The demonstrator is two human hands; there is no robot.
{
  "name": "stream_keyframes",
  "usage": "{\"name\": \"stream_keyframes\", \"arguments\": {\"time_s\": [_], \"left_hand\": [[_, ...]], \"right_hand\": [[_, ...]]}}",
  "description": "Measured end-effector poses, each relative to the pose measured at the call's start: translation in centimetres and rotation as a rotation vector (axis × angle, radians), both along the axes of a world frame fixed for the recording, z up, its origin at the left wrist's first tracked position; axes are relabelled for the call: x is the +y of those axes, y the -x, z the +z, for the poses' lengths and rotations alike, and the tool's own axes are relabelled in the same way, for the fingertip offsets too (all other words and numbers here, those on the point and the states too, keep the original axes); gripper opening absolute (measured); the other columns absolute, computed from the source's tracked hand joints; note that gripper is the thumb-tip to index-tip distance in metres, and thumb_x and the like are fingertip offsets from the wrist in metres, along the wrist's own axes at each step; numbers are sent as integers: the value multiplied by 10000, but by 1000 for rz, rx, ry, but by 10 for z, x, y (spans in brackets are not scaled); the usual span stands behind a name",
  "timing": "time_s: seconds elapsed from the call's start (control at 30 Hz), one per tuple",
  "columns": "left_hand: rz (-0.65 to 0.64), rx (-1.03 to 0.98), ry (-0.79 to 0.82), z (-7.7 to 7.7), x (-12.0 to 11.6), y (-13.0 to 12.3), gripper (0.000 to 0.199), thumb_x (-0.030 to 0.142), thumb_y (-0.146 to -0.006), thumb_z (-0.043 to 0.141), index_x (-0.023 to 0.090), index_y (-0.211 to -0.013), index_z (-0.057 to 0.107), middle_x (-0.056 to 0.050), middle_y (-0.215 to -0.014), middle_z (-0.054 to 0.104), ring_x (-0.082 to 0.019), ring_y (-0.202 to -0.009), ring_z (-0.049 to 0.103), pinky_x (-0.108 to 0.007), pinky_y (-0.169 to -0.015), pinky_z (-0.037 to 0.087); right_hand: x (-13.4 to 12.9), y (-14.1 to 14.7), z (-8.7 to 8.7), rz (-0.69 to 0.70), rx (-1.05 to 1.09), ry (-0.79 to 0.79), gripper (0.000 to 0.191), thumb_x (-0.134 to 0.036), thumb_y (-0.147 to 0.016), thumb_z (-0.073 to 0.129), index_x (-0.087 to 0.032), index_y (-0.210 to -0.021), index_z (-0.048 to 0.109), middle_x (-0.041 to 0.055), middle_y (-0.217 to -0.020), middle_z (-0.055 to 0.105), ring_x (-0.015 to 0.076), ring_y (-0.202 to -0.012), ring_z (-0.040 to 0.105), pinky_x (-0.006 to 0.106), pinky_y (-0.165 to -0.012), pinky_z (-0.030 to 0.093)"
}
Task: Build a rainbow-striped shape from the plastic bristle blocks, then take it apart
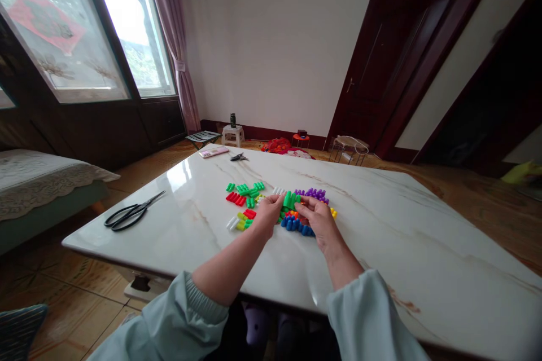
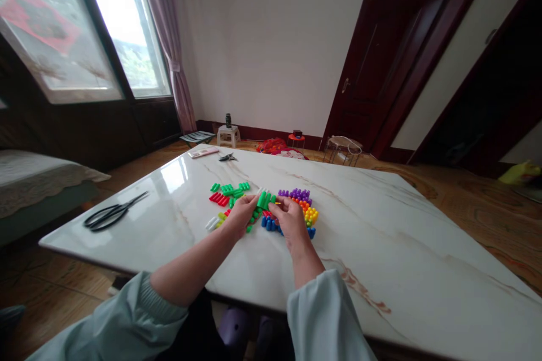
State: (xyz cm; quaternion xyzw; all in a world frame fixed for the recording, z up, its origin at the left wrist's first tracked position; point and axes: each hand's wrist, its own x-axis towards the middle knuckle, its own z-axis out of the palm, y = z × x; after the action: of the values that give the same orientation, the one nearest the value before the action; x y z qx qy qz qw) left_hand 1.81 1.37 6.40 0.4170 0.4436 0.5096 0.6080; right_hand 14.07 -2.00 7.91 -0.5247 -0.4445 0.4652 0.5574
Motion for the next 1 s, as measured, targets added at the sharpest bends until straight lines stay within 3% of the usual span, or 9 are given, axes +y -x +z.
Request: {"name": "stream_keyframes", "arguments": {"time_s": [0.2, 0.37, 0.47, 0.57, 0.67, 0.73, 0.87, 1.0], "left_hand": [[33, -323, 244, 4, 4, 3, 297, 403, -887, 526, 126, -807, 598, -2, -579, 565, -40, -373, 399, -144, -353, 226], [121, -577, 399, 10, 7, 4, 338, 361, -959, 371, 104, -897, 581, -67, -655, 602, -105, -524, 556, -187, -480, 439], [96, -642, 394, 13, 5, 2, 364, 399, -945, 390, 89, -961, 580, -96, -717, 627, -154, -627, 613, -254, -591, 512], [-50, -703, 344, 15, 2, 0, 370, 413, -929, 426, 86, -949, 599, -113, -777, 649, -162, -643, 621, -278, -626, 527], [-155, -682, 255, 14, 0, -1, 156, 226, -860, 564, 93, -917, 621, -100, -809, 666, -146, -675, 637, -251, -676, 530], [-189, -623, 204, 11, 0, -2, 195, 27, -763, 599, 92, -945, 628, -95, -843, 682, -145, -740, 660, -225, -723, 526], [-157, -527, 189, 7, 3, -2, 432, -121, -693, 557, 81, -1073, 592, -112, -881, 695, -170, -827, 683, -240, -781, 538], [-100, -514, 182, 9, 5, 2, 349, -74, -744, 590, 47, -1071, 587, -147, -912, 689, -199, -902, 684, -257, -828, 549]], "right_hand": [[1, 1, 4, -143, 69, -44, 372, -361, -554, 755, -157, -844, 643, -7, -694, 662, 118, -570, 578, 223, -507, 438], [3, 3, 1, -130, 138, -73, 376, -352, -551, 771, -163, -829, 602, -17, -706, 640, 112, -565, 573, 250, -540, 487], [8, 9, -6, -95, 71, -123, 380, -375, -577, 759, -174, -852, 588, -13, -704, 646, 122, -547, 576, 272, -538, 505], [14, 11, -13, -72, -85, -208, 348, -396, -608, 736, -182, -842, 592, 14, -724, 666, 153, -591, 601, 290, -557, 519], [18, 9, -15, -97, -171, -258, 320, -396, -617, 729, -188, -823, 601, 28, -742, 675, 177, -654, 624, 304, -605, 532], [17, 7, -14, -116, -136, -233, 318, -391, -621, 725, -187, -828, 596, 23, -741, 670, 177, -648, 629, 311, -607, 538], [12, 5, -8, -136, 0, -142, 341, -372, -609, 733, -176, -848, 588, 4, -699, 655, 161, -599, 624, 294, -565, 537], [7, 1, -1, -197, 84, -136, 359, -375, -594, 739, -168, -854, 603, -5, -703, 643, 133, -589, 612, 251, -540, 522]]}}
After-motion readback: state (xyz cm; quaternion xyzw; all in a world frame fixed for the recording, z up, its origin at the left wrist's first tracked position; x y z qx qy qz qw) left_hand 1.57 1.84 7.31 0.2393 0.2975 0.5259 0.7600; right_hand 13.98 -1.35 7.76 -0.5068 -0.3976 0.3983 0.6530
